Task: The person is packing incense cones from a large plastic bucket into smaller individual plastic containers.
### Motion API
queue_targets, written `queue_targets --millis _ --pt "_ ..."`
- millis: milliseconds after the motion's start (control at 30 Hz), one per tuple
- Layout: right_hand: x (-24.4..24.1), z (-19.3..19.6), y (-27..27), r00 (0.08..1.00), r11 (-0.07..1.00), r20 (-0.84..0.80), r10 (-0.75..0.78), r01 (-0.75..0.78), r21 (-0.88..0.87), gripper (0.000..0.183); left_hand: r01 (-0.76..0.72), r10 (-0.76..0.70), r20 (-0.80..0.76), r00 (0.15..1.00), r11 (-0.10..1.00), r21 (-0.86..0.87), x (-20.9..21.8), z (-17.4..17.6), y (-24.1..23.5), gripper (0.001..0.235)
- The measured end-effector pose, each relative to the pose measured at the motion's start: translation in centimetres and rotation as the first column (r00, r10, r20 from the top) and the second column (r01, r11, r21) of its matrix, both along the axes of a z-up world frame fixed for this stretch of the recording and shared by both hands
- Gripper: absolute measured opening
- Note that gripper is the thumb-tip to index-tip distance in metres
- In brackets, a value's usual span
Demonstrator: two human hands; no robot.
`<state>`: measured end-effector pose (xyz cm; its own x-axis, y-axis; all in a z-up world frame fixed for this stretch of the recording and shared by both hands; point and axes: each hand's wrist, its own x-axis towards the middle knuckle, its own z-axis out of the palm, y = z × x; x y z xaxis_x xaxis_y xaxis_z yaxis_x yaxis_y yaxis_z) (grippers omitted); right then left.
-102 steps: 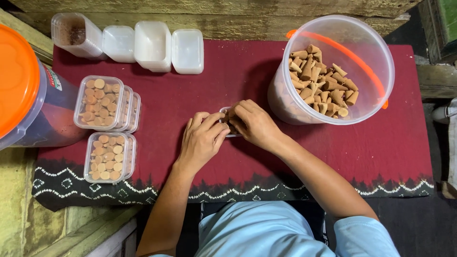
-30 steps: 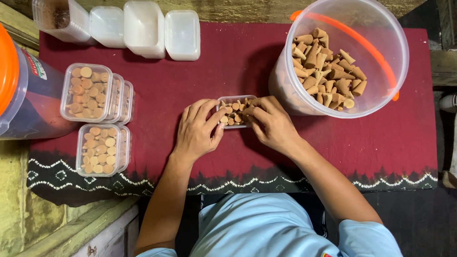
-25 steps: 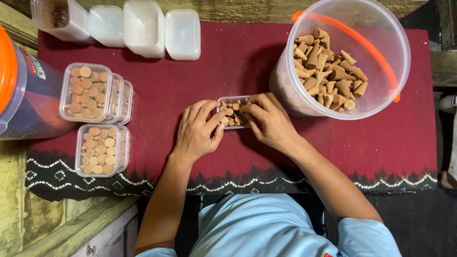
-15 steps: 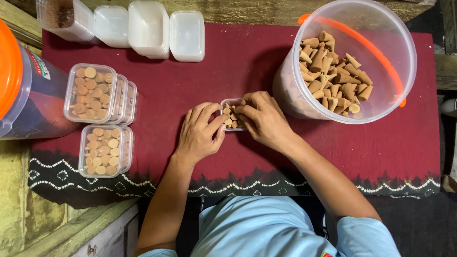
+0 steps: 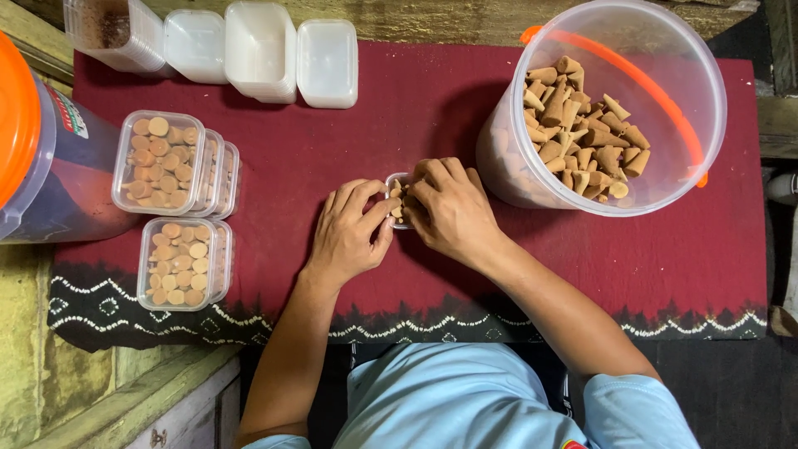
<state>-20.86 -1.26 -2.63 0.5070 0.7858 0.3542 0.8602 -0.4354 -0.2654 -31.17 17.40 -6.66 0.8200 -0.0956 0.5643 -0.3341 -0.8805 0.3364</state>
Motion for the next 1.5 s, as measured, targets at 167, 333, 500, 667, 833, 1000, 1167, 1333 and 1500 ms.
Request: queue_targets --millis 167,333,500,667,833,1000,1167,1333,1500 --pt "0.6 -1.4 0.1 0.997 0.999 0.073 -0.016 0.019 -0.037 0.017 0.007 -0.007 -0.025 1.000 1.000 -0.011 -0.1 0.4 0.1 0.022" --pt "0.2 -0.9 0.4 0.998 0.999 0.054 -0.020 0.023 -0.047 0.028 -0.004 0.004 -0.025 1.000 1.000 -0.011 -0.1 0.2 0.1 0.023" --pt "0.8 -1.3 0.0 0.996 0.996 0.069 0.056 -0.061 0.065 0.011 -0.002 0.002 -0.045 0.999 1.000 -0.007 -0.1 -0.2 0.1 0.025" --pt "0.9 0.9 -1.4 0.996 0.979 0.030 0.089 -0.093 0.182 0.006 -0.009 0.009 -0.067 0.998 1.000 0.008 -0.1 0.5 0.1 0.029" --pt "-0.2 4.0 -5.2 0.995 0.975 -0.050 0.086 -0.074 0.211 0.012 -0.008 0.009 -0.064 0.998 1.000 0.025 0.0 -0.1 0.1 0.033" --pt "-2.8 8.7 -9.4 0.998 0.964 -0.061 -0.030 0.045 0.262 0.013 -0.005 0.012 0.066 0.998 0.995 -0.098 0.0 1.0 -0.2 0.022" --pt "-1.6 10.7 -15.8 0.990 0.949 -0.062 -0.129 0.142 0.283 0.015 0.044 -0.025 0.098 0.995 0.981 -0.188 0.9 4.5 -0.5 0.021" --pt "4.0 13.8 -17.6 0.969 0.954 0.087 -0.232 0.209 0.217 0.009 0.175 -0.160 0.095 0.983 0.968 -0.181 2.8 11.4 -2.4 0.024" --pt "12.1 13.6 -16.2 0.988 0.981 0.044 -0.145 0.149 -0.122 0.020 0.391 -0.383 0.195 0.903 0.920 -0.004 8.2 16.1 -4.6 0.024"
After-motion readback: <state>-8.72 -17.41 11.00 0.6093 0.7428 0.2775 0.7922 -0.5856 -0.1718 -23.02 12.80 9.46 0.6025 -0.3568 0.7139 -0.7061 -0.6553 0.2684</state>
